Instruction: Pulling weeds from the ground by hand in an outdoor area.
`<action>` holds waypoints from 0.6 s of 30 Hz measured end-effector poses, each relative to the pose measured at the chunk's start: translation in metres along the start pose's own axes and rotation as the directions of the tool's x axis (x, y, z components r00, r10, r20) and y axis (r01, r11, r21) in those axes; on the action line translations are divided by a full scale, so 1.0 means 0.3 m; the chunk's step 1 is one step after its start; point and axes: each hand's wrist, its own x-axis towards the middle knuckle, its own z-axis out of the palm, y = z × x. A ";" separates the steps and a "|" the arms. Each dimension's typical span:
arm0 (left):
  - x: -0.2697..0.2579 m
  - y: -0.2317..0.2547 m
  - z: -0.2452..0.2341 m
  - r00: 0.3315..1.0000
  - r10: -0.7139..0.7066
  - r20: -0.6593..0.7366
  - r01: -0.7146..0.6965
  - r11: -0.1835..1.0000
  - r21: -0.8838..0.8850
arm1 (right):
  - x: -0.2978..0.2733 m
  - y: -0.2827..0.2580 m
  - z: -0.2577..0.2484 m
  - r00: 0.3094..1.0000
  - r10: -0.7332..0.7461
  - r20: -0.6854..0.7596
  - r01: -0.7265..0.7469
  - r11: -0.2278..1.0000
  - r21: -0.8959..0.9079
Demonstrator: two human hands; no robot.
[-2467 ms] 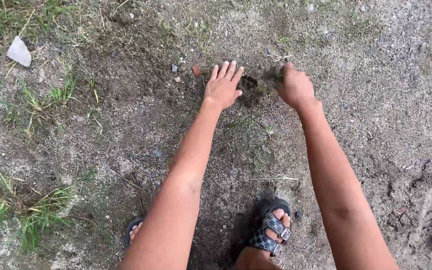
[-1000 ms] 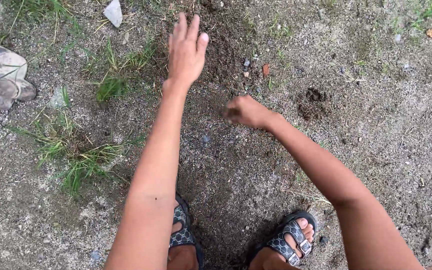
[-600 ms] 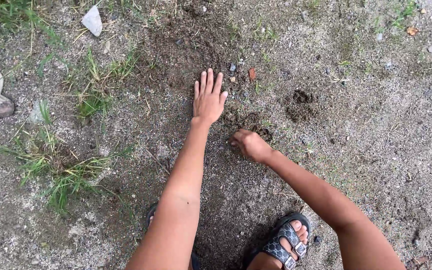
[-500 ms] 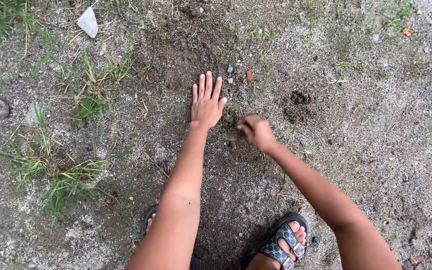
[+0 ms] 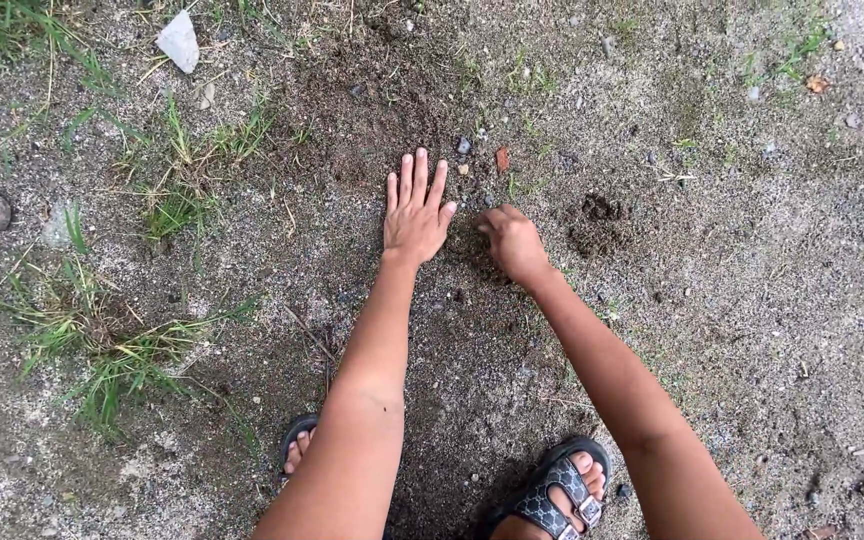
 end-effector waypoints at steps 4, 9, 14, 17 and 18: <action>0.006 -0.007 0.011 1.000 -0.002 0.015 0.002 1.000 0.010 | 0.050 0.090 -0.086 0.962 0.052 -0.266 -0.030 0.996 0.086; -0.009 -0.008 0.010 0.999 0.006 -0.036 -0.006 1.000 0.013 | 0.096 0.167 -0.213 0.943 0.206 -0.259 -0.233 0.969 -0.078; -0.009 0.007 -0.001 0.999 -0.004 -0.035 0.005 0.999 0.036 | 0.102 0.096 -0.157 0.995 0.056 -0.085 -0.063 0.995 -0.082; -0.009 0.009 -0.004 0.999 -0.007 -0.035 0.009 0.999 0.054 | 0.116 0.144 -0.093 0.982 -0.092 -0.166 0.080 0.994 -0.078; -0.010 0.011 -0.003 0.999 -0.007 -0.039 0.009 0.998 0.057 | 0.120 0.169 -0.070 0.971 -0.126 -0.205 0.107 0.989 -0.102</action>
